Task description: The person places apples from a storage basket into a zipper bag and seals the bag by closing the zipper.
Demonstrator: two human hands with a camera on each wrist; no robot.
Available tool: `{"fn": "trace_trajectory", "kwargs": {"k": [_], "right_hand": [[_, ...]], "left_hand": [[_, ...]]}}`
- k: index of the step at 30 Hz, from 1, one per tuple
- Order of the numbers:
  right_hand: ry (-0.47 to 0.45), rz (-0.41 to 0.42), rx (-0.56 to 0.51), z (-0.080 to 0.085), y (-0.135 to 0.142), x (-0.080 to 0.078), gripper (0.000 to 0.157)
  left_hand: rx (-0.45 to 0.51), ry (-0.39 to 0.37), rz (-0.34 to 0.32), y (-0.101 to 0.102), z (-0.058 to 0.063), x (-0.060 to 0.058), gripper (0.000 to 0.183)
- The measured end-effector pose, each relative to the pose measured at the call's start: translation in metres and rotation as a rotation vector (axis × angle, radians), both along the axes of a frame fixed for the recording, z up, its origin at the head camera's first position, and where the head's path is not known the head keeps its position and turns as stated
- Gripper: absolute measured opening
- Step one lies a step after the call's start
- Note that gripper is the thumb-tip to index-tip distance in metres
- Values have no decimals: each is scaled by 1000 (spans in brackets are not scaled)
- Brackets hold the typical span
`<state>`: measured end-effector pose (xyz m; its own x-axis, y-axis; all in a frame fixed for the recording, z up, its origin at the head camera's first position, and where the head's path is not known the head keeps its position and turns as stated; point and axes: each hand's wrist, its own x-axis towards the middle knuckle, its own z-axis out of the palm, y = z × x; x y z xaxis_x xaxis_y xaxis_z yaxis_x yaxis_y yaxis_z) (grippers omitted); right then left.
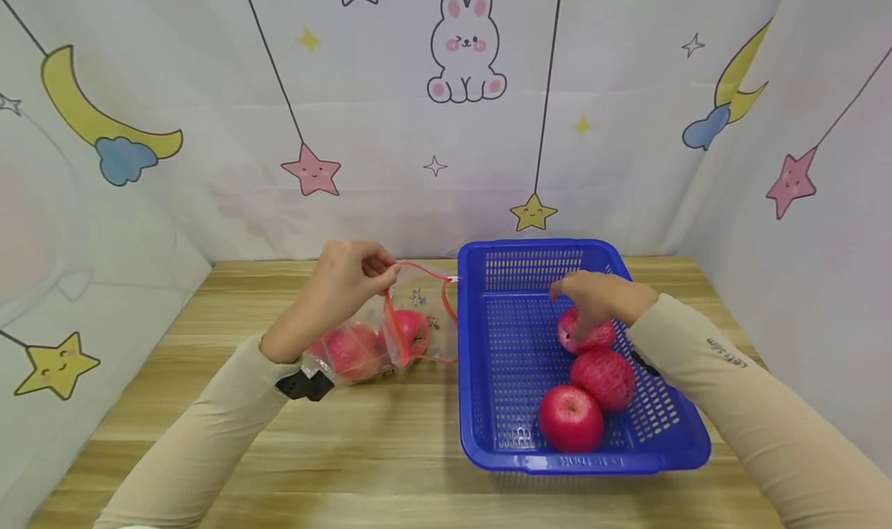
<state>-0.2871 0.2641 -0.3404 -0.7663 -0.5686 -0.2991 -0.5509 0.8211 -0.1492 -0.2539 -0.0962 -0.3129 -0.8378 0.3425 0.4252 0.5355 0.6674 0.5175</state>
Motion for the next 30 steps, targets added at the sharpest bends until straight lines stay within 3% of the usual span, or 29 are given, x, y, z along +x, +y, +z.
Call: {"fn": "trace_trajectory", "kwargs": {"k": [6, 15, 30], "right_hand": [[-14, -12, 16, -3, 0, -2, 60], [-64, 38, -12, -10, 6, -11, 66], [-118, 28, -15, -11, 5, -11, 66]], "left_hand": [[-5, 6, -2, 0, -1, 0, 7], [-3, 4, 1, 0, -2, -1, 8], [0, 9, -9, 0, -2, 0, 8]]}}
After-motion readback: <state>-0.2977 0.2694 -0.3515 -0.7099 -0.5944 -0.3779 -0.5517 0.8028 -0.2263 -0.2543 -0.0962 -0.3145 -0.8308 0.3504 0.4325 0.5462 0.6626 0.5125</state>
